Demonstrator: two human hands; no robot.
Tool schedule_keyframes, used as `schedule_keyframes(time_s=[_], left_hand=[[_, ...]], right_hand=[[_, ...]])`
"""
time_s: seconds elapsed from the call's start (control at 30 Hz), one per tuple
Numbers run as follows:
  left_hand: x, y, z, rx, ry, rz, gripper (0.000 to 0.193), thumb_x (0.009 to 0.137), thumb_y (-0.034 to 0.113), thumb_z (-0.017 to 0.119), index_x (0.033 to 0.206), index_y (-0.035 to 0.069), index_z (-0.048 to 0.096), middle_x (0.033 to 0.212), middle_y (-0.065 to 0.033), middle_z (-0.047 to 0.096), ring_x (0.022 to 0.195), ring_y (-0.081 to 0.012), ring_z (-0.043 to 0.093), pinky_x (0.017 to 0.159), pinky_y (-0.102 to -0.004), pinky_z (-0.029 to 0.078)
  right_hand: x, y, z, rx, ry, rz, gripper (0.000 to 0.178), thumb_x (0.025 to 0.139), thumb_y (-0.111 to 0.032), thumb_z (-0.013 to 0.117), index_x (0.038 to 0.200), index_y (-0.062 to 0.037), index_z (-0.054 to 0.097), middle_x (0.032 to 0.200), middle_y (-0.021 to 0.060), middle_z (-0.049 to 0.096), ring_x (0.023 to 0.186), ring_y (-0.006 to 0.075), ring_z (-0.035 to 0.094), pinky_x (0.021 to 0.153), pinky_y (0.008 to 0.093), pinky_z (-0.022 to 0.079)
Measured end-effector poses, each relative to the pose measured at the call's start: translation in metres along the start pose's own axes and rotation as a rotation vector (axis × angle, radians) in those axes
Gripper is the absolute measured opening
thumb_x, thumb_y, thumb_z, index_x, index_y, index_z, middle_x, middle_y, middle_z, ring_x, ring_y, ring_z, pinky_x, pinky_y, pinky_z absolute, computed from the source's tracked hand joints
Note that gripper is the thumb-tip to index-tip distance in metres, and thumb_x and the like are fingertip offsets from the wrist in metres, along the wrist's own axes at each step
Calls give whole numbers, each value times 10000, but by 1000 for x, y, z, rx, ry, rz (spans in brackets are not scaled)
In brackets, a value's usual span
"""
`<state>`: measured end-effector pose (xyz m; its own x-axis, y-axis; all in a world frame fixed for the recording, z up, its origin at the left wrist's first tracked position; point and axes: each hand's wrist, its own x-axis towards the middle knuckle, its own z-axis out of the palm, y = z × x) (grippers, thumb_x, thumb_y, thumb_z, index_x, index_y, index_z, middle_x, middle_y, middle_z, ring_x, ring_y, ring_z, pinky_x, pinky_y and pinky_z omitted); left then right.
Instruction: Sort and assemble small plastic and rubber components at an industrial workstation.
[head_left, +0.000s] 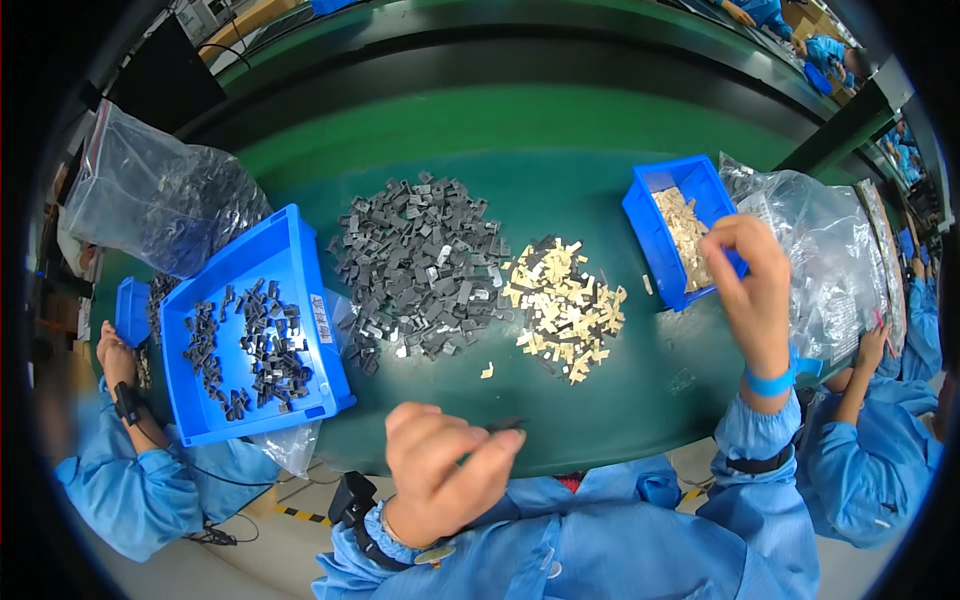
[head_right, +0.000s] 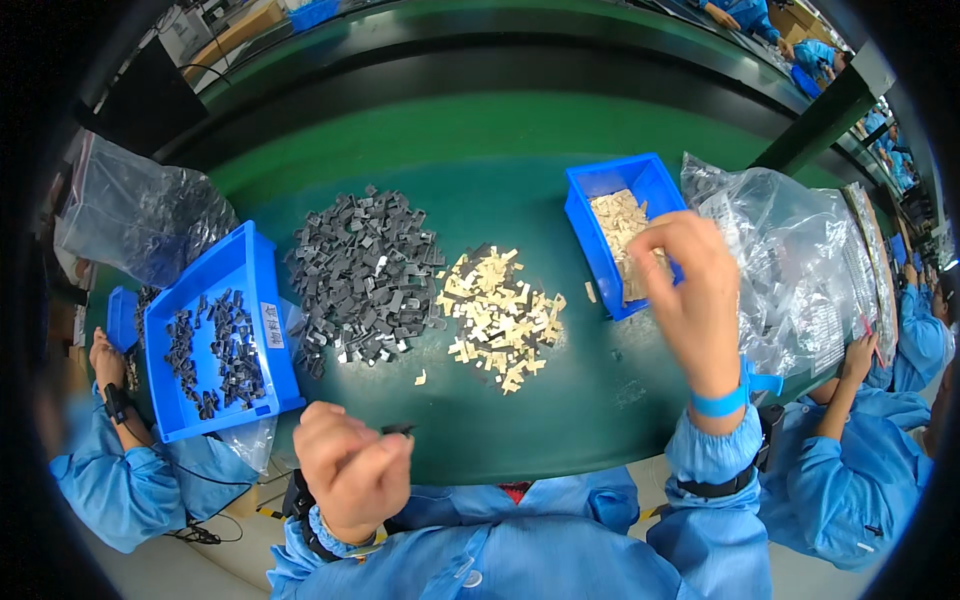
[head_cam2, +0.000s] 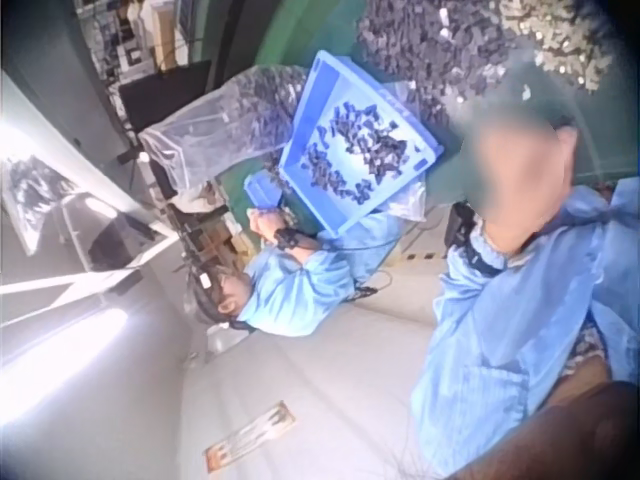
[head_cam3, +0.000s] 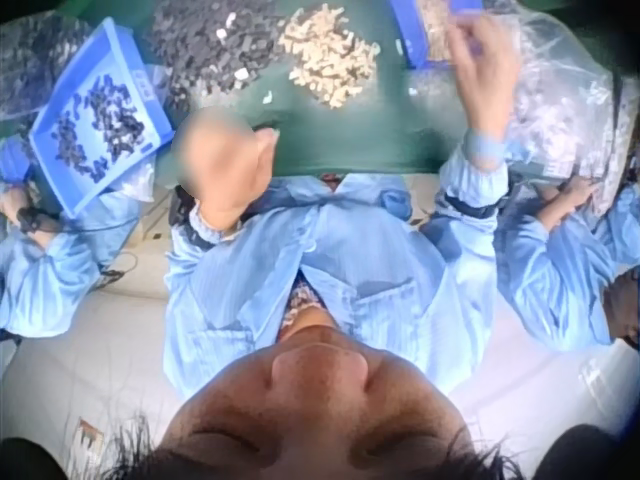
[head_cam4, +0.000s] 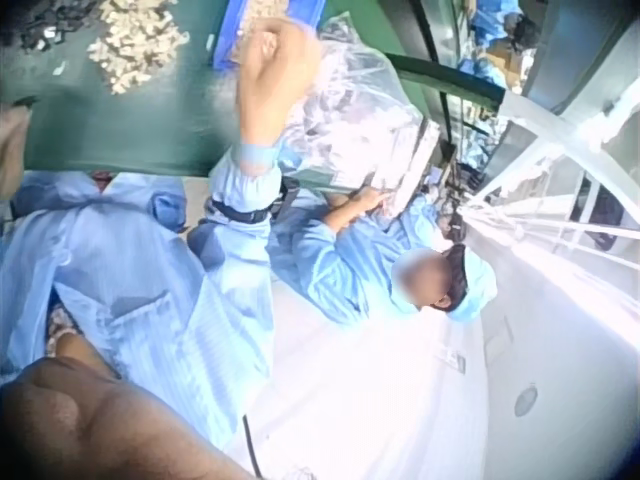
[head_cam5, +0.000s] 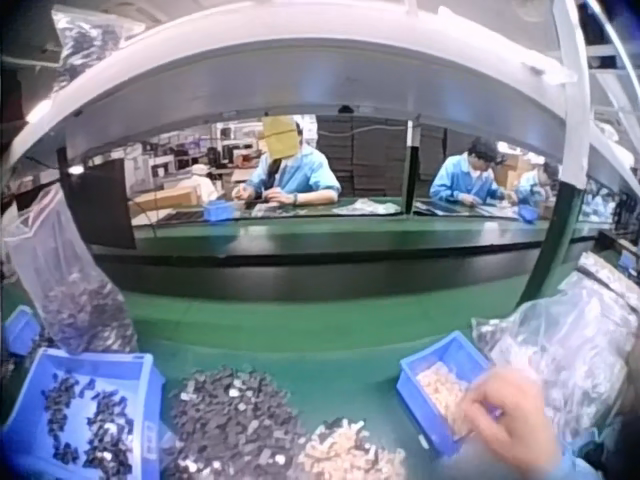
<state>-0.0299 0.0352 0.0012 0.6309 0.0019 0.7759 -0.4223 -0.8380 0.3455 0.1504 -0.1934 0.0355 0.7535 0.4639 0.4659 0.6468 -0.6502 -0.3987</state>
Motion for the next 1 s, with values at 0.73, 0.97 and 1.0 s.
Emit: schedule_keyframes(time_s=[0.73, 0.97, 1.0], left_hand=[[-14, 4, -3, 147, -105, 335, 241, 618, 101, 724, 840, 170, 661, 822, 47, 484, 786, -126, 469, 841, -371, 343], [-13, 7, -5, 163, -148, 319, 260, 618, 96, 712, 863, 156, 649, 847, 23, 476, 782, -149, 455, 832, -384, 342], [-12, 6, -4, 167, -149, 319, 260, 618, 96, 712, 863, 156, 649, 847, 23, 476, 782, -149, 455, 832, -384, 342]], right_hand=[[-13, -74, 40, 953, -809, -137, 155, 800, -204, 602, 768, -53, 586, 775, 46, 560, 739, 207, 523, 662, 323, 397], [-16, -75, 44, 953, -741, -239, 122, 774, -154, 600, 745, -49, 547, 743, 49, 530, 731, 222, 514, 659, 329, 389], [-17, -76, 44, 956, -742, -242, 122, 774, -154, 600, 745, -49, 547, 743, 49, 530, 731, 222, 514, 659, 329, 389]])
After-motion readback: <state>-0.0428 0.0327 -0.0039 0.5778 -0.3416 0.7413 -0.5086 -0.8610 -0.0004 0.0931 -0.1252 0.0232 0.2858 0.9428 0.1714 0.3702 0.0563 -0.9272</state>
